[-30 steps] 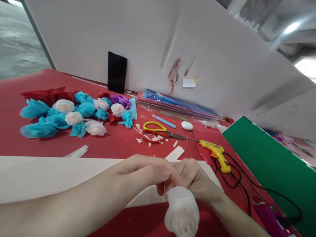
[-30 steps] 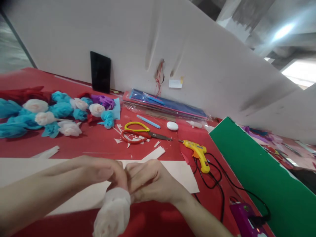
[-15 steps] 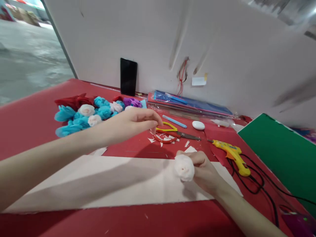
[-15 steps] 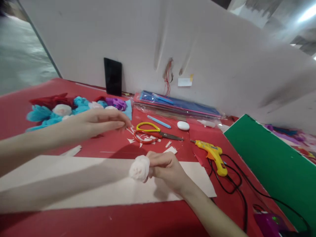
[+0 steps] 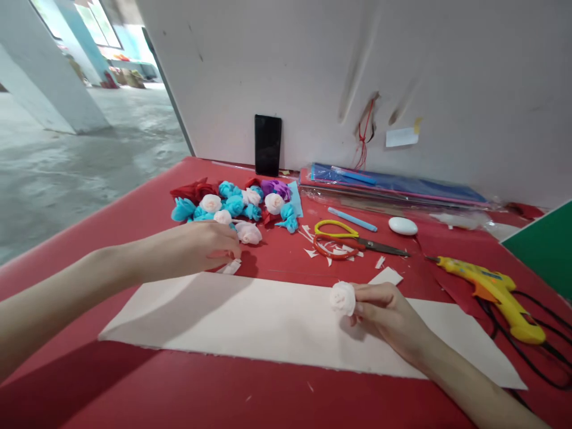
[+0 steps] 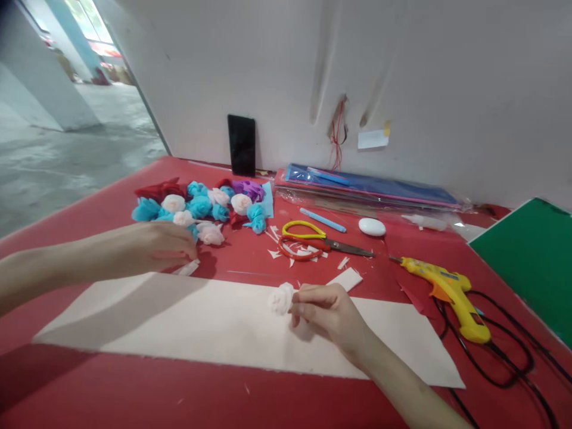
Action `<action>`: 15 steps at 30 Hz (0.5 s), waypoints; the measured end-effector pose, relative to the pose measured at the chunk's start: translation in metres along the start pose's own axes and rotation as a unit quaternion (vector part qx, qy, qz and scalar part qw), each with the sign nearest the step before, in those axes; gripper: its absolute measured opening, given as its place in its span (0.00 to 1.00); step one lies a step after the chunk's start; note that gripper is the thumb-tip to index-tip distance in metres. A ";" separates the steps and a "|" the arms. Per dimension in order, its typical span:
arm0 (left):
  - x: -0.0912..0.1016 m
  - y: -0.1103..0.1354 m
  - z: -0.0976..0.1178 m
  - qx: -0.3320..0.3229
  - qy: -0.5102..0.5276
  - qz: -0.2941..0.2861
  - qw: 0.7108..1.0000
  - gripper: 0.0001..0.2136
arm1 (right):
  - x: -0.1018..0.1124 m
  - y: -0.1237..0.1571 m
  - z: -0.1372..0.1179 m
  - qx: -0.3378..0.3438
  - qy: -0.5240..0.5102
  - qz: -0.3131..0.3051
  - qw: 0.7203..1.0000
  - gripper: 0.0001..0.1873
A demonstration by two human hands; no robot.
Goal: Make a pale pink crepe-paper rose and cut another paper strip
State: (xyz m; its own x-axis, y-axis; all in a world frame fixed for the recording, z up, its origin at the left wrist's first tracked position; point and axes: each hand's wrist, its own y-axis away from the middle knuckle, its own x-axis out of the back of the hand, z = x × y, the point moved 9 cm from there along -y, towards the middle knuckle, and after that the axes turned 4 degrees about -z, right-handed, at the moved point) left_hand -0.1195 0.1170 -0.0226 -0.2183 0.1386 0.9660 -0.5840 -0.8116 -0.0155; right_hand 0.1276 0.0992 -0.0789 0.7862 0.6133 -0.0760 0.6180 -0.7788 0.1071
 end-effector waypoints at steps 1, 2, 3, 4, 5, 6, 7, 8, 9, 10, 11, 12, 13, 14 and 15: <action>-0.003 0.004 -0.002 0.003 -0.003 -0.005 1.000 0.11 | 0.000 0.000 0.000 -0.001 0.000 0.000 1.000 0.14; -0.006 0.007 -0.004 0.006 -0.004 -0.011 1.000 0.11 | -0.001 0.000 -0.001 -0.001 0.001 0.001 1.000 0.14; -0.010 0.010 -0.005 0.011 -0.004 -0.016 1.000 0.10 | -0.001 0.000 -0.002 0.000 0.002 0.003 1.000 0.14; -0.011 0.013 -0.006 0.019 -0.006 -0.012 1.000 0.10 | -0.001 0.000 -0.002 0.000 0.004 0.005 1.000 0.14; -0.012 0.015 -0.007 0.025 -0.007 -0.008 1.000 0.09 | -0.001 0.000 -0.003 0.001 0.005 0.007 1.000 0.14; -0.013 0.017 -0.007 0.029 -0.008 -0.005 1.000 0.09 | -0.002 0.000 -0.004 0.000 0.006 0.008 1.000 0.14; -0.014 0.019 -0.006 0.032 -0.008 -0.001 0.999 0.10 | -0.002 0.000 -0.004 0.000 0.006 0.009 1.000 0.14; -0.014 0.020 -0.006 0.035 -0.009 0.003 0.999 0.10 | -0.001 0.001 -0.004 -0.002 0.006 0.011 1.000 0.14; -0.014 0.021 -0.006 0.038 -0.010 0.007 0.999 0.11 | -0.001 0.001 -0.004 -0.004 0.006 0.012 1.000 0.14; -0.014 0.022 -0.005 0.040 -0.011 0.010 0.999 0.11 | -0.001 0.001 -0.004 -0.006 0.006 0.014 1.000 0.14; -0.014 0.023 -0.005 0.043 -0.011 0.012 0.999 0.11 | 0.000 0.002 -0.003 -0.009 0.005 0.015 1.000 0.14; -0.014 0.023 -0.005 0.044 -0.012 0.014 0.999 0.11 | 0.000 0.002 -0.003 -0.011 0.006 0.015 1.000 0.13; -0.015 0.023 -0.005 0.046 -0.011 0.015 0.999 0.11 | 0.001 0.002 -0.002 -0.013 0.006 0.016 1.000 0.13; -0.015 0.023 -0.006 0.049 -0.011 0.017 0.999 0.12 | 0.001 0.002 -0.001 -0.015 0.007 0.016 1.000 0.13; -0.016 0.023 -0.006 0.052 -0.010 0.019 0.998 0.12 | 0.001 0.002 -0.001 -0.016 0.007 0.016 1.000 0.12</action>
State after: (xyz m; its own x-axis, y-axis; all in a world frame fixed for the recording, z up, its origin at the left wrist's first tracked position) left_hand -0.1344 0.0997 -0.0398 -0.2231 0.0962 0.9700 -0.4903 -0.8711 -0.0264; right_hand 0.1297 0.0984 -0.0777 0.8054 0.5899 -0.0575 0.5915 -0.7940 0.1402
